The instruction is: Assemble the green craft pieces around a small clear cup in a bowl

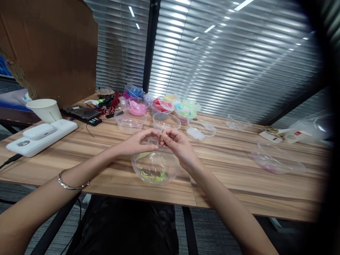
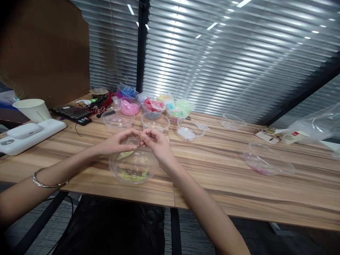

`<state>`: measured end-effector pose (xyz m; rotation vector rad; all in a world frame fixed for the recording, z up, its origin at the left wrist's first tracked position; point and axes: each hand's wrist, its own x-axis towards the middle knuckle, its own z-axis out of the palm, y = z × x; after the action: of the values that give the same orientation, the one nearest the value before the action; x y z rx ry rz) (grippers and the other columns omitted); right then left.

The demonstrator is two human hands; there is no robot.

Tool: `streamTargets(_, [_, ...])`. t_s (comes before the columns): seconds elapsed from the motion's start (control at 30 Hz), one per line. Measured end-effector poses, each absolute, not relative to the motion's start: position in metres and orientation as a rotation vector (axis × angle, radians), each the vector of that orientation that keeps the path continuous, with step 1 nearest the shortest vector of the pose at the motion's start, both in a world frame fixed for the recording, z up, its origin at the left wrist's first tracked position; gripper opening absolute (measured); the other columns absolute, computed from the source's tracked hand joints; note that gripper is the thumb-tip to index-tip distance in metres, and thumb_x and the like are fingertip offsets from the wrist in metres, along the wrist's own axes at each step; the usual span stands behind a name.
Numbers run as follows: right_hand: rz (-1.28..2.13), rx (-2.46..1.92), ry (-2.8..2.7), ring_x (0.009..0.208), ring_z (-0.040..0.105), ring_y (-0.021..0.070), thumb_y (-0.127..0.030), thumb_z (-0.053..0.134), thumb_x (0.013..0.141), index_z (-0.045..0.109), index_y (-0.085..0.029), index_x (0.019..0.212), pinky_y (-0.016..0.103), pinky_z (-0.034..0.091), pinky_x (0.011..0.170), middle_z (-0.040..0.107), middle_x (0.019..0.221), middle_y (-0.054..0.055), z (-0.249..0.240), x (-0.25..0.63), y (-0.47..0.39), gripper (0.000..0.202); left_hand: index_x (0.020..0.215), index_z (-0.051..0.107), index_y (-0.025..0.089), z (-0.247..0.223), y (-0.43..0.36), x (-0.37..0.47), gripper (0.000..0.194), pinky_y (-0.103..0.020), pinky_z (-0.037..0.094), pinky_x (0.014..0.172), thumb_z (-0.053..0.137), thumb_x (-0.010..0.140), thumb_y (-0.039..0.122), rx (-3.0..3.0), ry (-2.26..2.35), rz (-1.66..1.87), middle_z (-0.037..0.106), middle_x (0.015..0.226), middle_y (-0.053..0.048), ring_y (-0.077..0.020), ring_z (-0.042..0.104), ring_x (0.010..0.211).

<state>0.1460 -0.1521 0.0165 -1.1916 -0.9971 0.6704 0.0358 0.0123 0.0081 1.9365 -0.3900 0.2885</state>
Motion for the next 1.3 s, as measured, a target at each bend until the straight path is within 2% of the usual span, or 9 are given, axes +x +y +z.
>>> streamTargets(0.27, [0.621,-1.271,-1.083,0.067,0.046,0.0092,-0.044,0.06,0.088,0.05,-0.016,0.081,0.024,0.039,0.066,0.049,0.071,-0.002,0.0169,0.1443,-0.1521,0.03,0.111,0.057,0.018,0.007,0.0131,0.0362,0.027,-0.033,0.047,0.095,0.064,0.088,0.029,1.954,-0.398,0.299,0.061,0.108,-0.006,-0.0177,0.058,0.105])
streamTargets(0.5, [0.575,-1.229,-1.031,0.073,0.056,0.0116,-0.038,0.066,0.084,0.057,-0.016,0.089,0.026,0.046,0.073,0.059,0.078,0.002,0.0152,0.1423,-0.1513,0.024,0.114,0.056,0.019,0.0101,0.0118,0.0343,0.031,-0.033,0.046,0.095,0.066,0.087,0.033,2.011,-0.376,0.321,0.06,0.11,-0.007,-0.0185,0.058,0.106])
streamTargets(0.93, [0.495,-1.28,-1.087,0.07,0.054,0.0092,-0.03,0.06,0.089,0.056,-0.016,0.092,0.023,0.045,0.066,0.057,0.079,0.001,0.0146,0.1404,-0.1516,0.015,0.11,0.056,0.019,0.0084,0.0144,0.0339,0.03,-0.034,0.045,0.094,0.066,0.087,0.034,2.053,-0.369,0.326,0.06,0.108,-0.006,-0.0191,0.057,0.104])
streamTargets(1.3, [0.354,-1.417,-1.131,0.075,0.058,0.0102,-0.031,0.055,0.093,0.057,-0.018,0.094,0.024,0.047,0.069,0.06,0.084,0.001,0.0115,0.1394,-0.1532,0.014,0.104,0.06,0.018,0.0073,0.0153,0.0346,0.025,-0.032,0.045,0.091,0.065,0.087,0.036,2.102,-0.374,0.335,0.062,0.105,-0.004,-0.0182,0.058,0.101])
